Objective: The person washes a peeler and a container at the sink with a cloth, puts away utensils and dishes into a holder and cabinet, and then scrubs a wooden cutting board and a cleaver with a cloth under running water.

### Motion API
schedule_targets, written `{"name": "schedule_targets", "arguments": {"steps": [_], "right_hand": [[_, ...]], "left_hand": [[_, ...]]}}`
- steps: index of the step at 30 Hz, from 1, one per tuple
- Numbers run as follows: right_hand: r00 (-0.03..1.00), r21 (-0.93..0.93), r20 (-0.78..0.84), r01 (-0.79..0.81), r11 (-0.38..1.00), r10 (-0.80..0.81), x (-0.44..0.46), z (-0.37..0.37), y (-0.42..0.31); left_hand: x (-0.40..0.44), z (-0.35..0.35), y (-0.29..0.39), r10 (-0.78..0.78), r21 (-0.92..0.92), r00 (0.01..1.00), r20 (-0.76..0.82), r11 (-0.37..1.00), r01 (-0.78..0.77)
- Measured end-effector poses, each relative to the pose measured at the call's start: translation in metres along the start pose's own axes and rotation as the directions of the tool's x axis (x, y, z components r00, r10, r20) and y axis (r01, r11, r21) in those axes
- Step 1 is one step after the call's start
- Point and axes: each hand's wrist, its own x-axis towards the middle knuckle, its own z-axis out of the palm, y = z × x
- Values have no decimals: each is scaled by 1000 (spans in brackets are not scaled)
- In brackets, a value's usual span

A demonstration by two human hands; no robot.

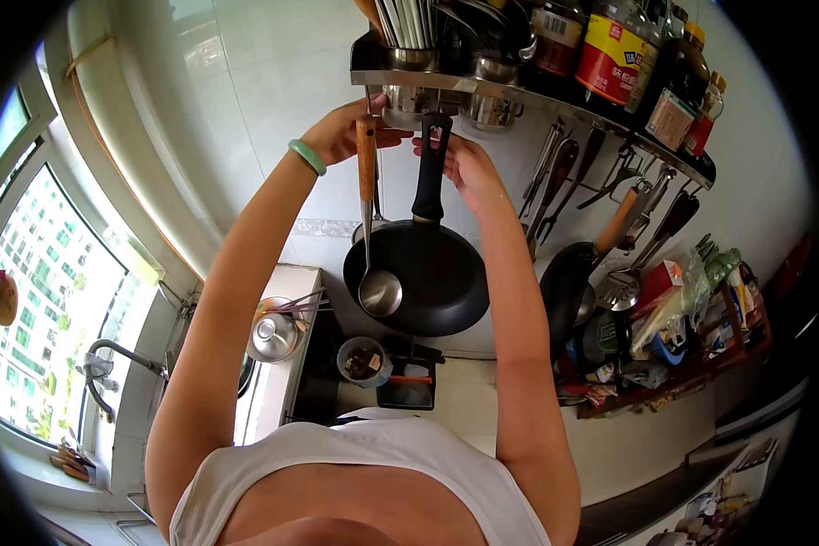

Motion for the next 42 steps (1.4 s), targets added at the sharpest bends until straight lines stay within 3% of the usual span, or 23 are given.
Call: {"name": "schedule_targets", "arguments": {"steps": [1,3,8,10,14,18,20,24,27,32,38,42], "right_hand": [[1000,0,1,-2,1000,2,4,1,0],[998,168,-28,-55,984,61,13,3,1],[993,192,-105,-30,981,51,22,4,12],[999,378,22,-34,925,27,25,0,23],[998,472,59,-62,880,39,33,-1,29],[998,442,-59,14,897,14,28,10,26],[982,450,-189,82,889,5,24,21,18],[984,542,-179,97,835,1,28,21,21],[984,483,-175,106,869,-23,29,20,19],[992,519,-126,69,852,-4,32,12,21],[991,483,-127,91,871,-33,24,16,19],[995,449,-91,84,890,-47,22,11,22]], "left_hand": [[4,-3,-2,0,-2,1000,-2,1000,0],[16,-11,-7,30,-94,997,73,995,-23],[23,-24,-13,44,-204,995,92,979,-24],[21,-23,-10,7,-178,1000,27,984,-2],[21,-22,-8,-37,-277,998,-54,961,20],[33,-34,-10,-58,-202,998,21,977,61],[35,-33,-9,-62,-179,997,-41,982,54],[47,-38,-12,-68,-249,997,-35,967,57],[48,-36,-12,-44,-259,993,-106,966,15],[46,-22,-4,-139,-267,981,-133,958,100],[35,-12,-2,-151,-249,968,-202,963,98],[31,-15,-3,-142,-251,977,-162,963,98]]}}
